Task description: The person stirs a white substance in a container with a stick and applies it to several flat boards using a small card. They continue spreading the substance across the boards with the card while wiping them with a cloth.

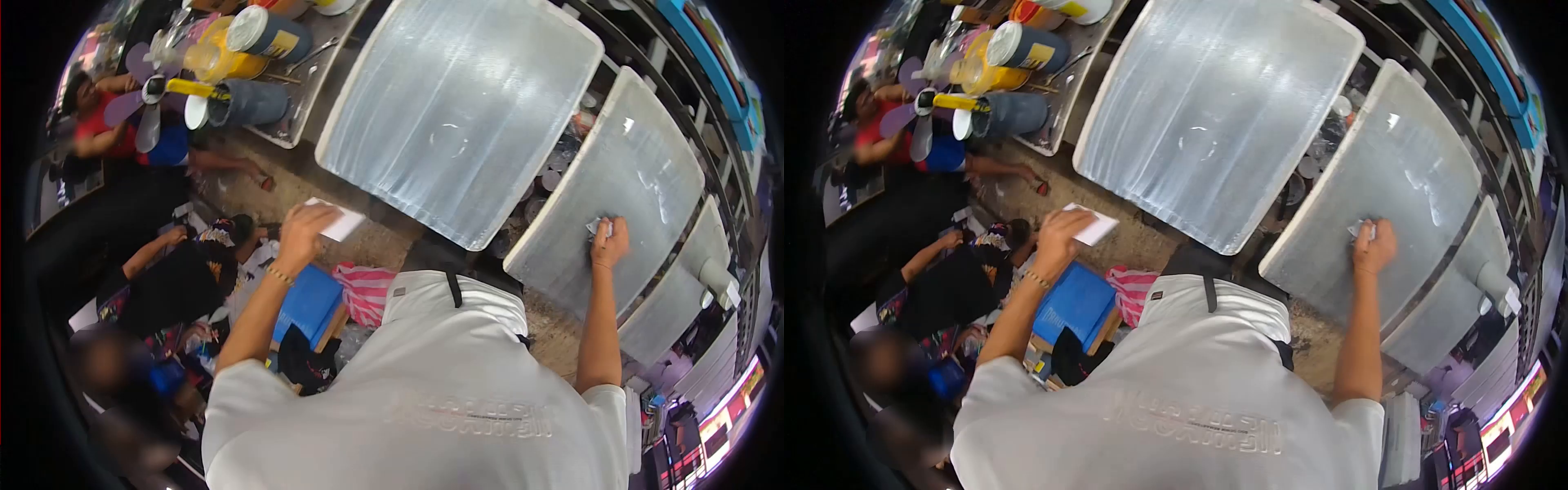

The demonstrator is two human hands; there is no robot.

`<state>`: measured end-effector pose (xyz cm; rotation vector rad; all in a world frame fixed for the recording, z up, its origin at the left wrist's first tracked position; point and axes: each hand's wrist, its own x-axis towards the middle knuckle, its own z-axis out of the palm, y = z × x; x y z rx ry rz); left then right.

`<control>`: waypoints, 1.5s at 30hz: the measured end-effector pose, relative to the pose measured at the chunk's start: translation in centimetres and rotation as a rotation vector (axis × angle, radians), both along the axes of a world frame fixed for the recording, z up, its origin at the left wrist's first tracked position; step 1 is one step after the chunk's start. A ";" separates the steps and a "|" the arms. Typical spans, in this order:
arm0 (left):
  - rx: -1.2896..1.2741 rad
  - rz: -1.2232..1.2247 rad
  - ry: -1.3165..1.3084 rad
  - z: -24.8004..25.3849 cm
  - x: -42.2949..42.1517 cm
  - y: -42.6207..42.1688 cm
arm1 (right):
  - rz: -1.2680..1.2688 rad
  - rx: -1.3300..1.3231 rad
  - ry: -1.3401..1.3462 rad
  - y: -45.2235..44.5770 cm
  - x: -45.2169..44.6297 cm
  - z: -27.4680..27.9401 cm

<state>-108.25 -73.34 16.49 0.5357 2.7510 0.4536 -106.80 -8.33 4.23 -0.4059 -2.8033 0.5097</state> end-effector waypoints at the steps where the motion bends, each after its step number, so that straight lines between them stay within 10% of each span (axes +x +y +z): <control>1: 0.166 0.100 0.049 1.4 -0.3 1.4 | 0.022 0.032 -0.013 0.1 0.0 0.0; 5: 1.033 0.988 -0.384 2.2 -4.5 5.9 | 0.023 0.017 -0.024 -0.2 0.2 0.4; 9: 1.618 0.976 -0.749 1.3 -7.6 13.0 | 0.102 -0.060 0.062 0.6 -0.1 0.0; 13: 1.441 0.735 -0.904 -1.2 -8.6 22.6 | -0.113 -0.561 0.160 0.9 1.0 2.5; 17: 0.772 -0.246 -0.041 -1.3 -7.5 37.6 | -0.234 -0.731 0.454 0.6 5.2 6.9; 22: 0.283 -0.440 0.619 -6.0 -8.6 52.0 | -0.268 -0.829 0.273 3.6 11.8 6.4; 33: 0.036 -0.498 0.444 -5.7 0.9 45.9 | -0.226 -0.913 0.071 5.6 14.1 3.5; 35: 0.575 -0.307 0.025 -2.8 -1.1 43.6 | -0.217 -0.928 0.083 5.1 12.7 4.4; 36: 0.431 -0.031 -0.402 4.0 -2.5 43.2 | -0.228 -0.939 0.086 4.5 12.2 4.7; 39: 1.300 0.530 -0.625 0.6 -4.9 38.4 | -0.151 -0.911 0.046 3.2 10.3 4.1; 45: 1.050 0.707 -0.207 -0.7 -6.9 29.8 | 0.180 -0.721 0.045 -2.1 4.4 4.6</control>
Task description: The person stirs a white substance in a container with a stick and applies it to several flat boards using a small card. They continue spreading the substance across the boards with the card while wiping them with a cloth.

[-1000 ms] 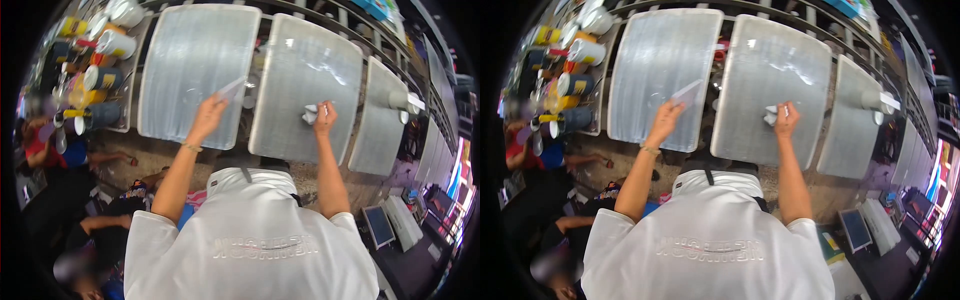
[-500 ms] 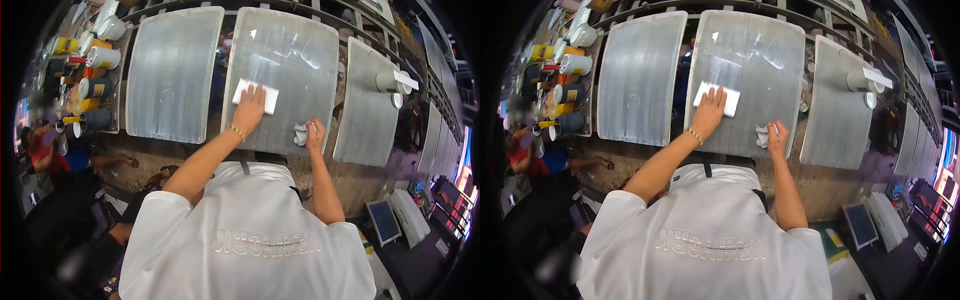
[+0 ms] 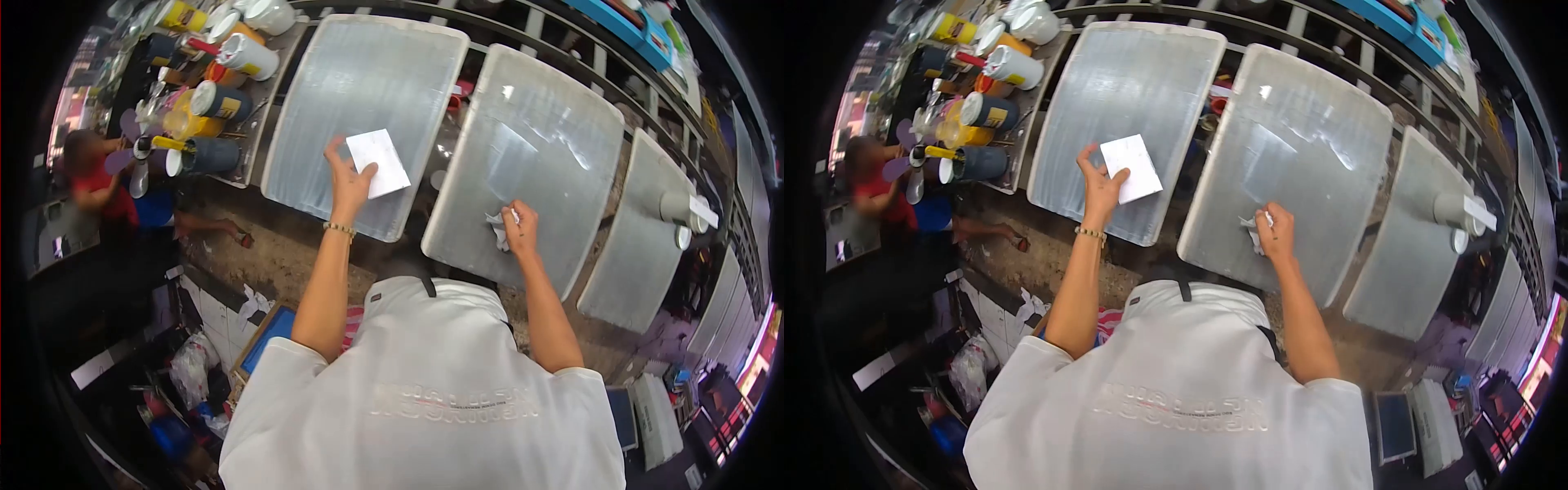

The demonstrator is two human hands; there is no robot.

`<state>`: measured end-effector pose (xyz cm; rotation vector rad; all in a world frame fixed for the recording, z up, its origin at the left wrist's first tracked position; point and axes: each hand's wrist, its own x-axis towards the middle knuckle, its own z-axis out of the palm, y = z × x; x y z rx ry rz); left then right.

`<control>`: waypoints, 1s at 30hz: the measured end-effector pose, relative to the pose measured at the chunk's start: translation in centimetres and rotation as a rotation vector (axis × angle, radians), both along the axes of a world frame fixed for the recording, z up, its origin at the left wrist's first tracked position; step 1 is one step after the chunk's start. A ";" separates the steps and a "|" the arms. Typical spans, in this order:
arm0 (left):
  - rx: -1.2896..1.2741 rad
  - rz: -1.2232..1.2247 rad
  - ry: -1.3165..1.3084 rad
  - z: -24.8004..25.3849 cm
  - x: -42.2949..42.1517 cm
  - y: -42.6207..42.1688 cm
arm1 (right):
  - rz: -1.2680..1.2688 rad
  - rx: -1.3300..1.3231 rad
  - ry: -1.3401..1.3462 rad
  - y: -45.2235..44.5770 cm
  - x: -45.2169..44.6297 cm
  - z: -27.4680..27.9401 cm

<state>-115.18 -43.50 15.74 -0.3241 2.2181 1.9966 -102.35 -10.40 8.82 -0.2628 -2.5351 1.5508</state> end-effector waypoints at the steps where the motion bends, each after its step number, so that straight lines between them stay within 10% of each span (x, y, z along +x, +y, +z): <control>1: 0.080 0.050 0.030 -1.0 -0.1 -1.3 | 0.012 -0.009 0.007 -1.0 -1.1 0.3; 4: -0.155 -0.205 -0.109 -2.2 -1.6 -7.4 | 0.087 0.036 0.027 -3.3 -2.8 0.7; 8: 0.195 -0.200 -0.049 2.0 -3.7 -10.2 | 0.169 0.159 0.010 -5.5 -4.1 0.1; 15: -1.004 -0.254 0.748 0.4 -20.7 -13.5 | 0.029 0.485 0.066 -8.0 -4.6 -1.2; 17: -1.293 -0.249 0.598 3.0 -24.5 -11.1 | 0.020 0.499 0.068 -8.1 -4.6 -1.2; 20: -1.241 -0.325 1.070 2.3 -31.9 -9.7 | 0.006 0.532 0.067 -8.1 -4.7 -1.5; 30: -0.966 -0.657 0.960 -5.1 -40.9 -6.9 | -0.021 0.541 0.009 -8.5 -4.5 -1.5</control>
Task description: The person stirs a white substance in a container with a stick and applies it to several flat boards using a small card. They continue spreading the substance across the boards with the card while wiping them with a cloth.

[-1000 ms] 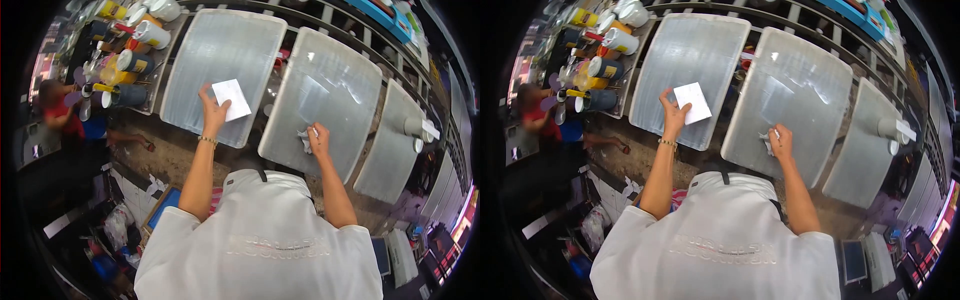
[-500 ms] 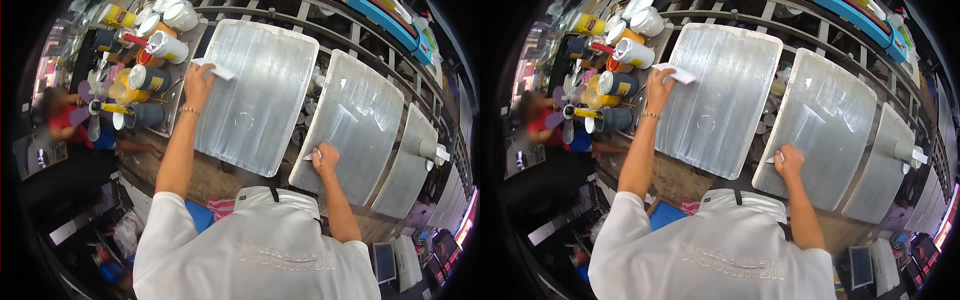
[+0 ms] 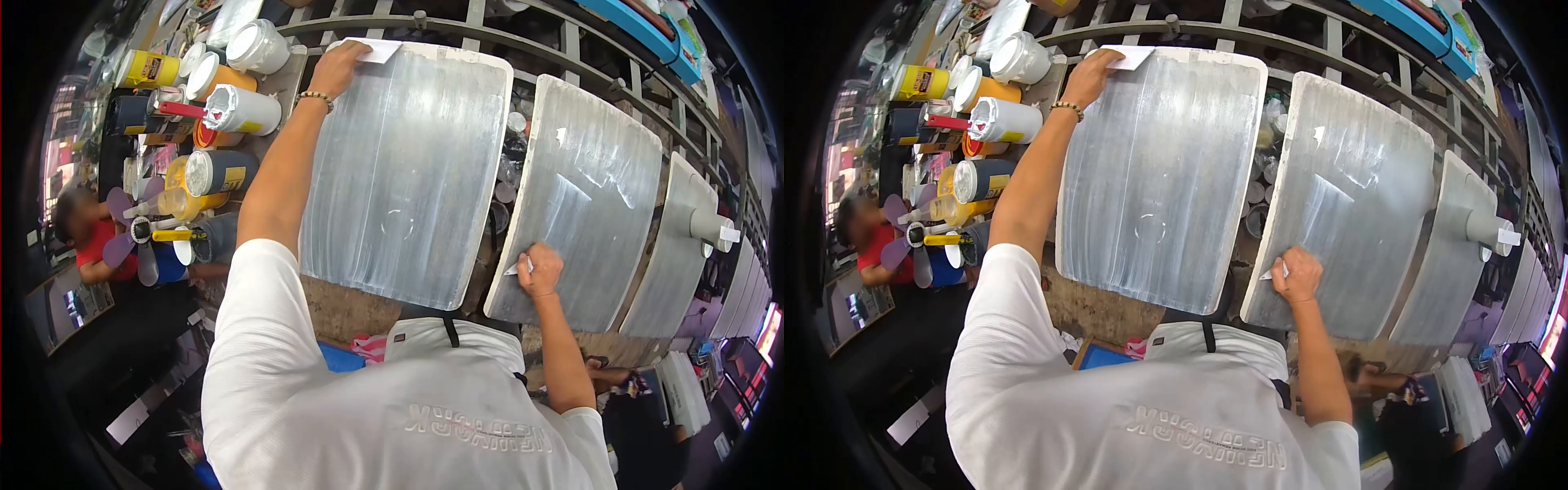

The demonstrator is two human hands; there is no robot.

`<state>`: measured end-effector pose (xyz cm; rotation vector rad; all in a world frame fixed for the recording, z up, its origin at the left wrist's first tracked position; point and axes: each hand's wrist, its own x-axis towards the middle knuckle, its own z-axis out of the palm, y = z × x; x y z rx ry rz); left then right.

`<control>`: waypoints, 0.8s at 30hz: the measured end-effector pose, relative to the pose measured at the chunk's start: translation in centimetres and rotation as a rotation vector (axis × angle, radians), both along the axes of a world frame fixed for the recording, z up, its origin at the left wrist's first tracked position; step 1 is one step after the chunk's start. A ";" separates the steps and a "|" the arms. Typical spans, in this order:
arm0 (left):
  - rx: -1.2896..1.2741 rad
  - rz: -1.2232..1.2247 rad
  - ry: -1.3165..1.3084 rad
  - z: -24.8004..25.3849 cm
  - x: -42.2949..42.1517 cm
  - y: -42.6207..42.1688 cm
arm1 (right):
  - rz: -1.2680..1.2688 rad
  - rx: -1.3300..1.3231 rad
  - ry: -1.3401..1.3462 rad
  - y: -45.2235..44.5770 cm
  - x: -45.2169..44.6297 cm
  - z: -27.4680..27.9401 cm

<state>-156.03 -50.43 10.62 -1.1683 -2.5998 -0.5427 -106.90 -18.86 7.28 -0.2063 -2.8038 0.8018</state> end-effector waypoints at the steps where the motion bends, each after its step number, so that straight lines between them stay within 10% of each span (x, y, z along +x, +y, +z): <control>1: -0.014 -0.011 0.084 -0.1 0.0 -0.1 | -0.001 -0.001 -0.004 -0.1 -0.1 -0.1; 8: 0.072 0.021 0.358 4.1 1.2 -1.5 | 0.003 0.029 -0.037 0.0 -0.1 0.2; 24: -0.121 0.082 -0.019 0.2 3.0 -1.7 | 0.017 0.059 -0.025 0.0 0.0 0.1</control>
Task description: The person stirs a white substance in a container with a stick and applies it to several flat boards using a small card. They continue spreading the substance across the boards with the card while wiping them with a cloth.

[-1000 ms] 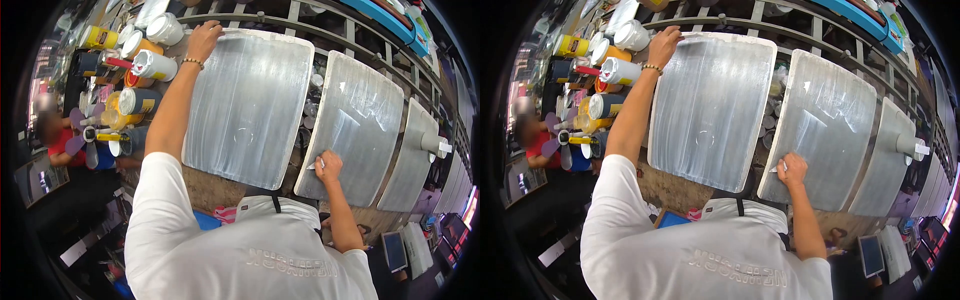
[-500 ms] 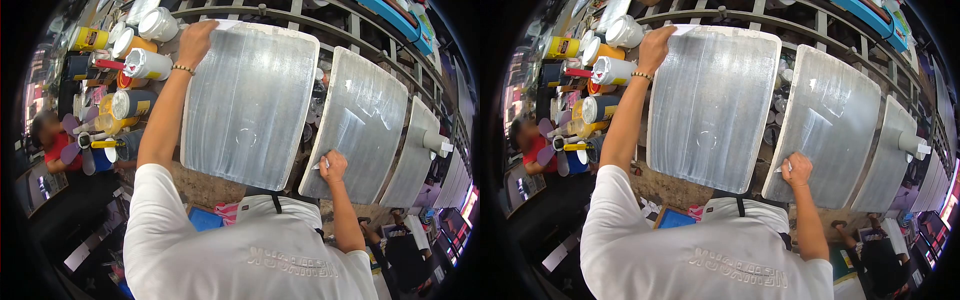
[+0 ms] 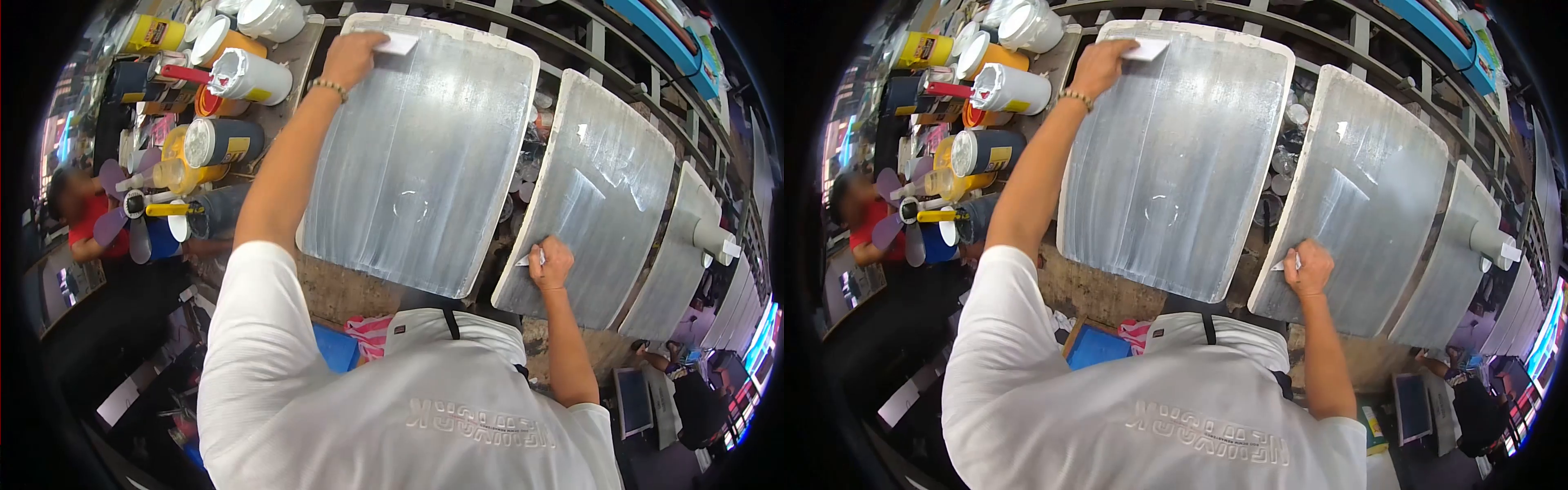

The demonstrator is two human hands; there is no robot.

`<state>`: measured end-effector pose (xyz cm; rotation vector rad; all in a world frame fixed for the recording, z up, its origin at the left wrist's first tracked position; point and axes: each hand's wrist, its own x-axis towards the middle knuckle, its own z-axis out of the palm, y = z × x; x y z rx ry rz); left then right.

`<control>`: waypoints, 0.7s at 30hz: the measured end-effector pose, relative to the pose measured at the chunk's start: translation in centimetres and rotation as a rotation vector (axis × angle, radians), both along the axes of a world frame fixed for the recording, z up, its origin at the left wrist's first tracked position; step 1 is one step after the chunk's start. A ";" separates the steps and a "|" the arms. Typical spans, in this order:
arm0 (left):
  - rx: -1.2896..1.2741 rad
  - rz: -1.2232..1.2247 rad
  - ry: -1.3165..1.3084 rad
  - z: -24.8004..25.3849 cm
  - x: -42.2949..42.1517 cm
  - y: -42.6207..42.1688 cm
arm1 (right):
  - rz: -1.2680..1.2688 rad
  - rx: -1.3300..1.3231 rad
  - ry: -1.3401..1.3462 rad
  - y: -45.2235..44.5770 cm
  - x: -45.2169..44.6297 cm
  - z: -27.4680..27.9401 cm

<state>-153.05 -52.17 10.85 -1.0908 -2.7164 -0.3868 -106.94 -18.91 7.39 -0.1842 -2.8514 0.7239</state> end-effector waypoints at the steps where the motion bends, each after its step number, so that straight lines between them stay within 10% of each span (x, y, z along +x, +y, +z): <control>1: 0.075 -0.022 -0.023 -0.5 1.9 -1.2 | 0.007 -0.002 -0.001 0.0 -0.1 0.1; 13: -0.152 0.234 -0.311 4.6 38.9 -15.7 | 0.006 -0.063 0.041 0.0 0.0 -0.4; 21: 0.009 0.044 -0.202 8.2 26.7 -8.5 | 0.022 -0.050 0.025 0.2 0.1 -0.1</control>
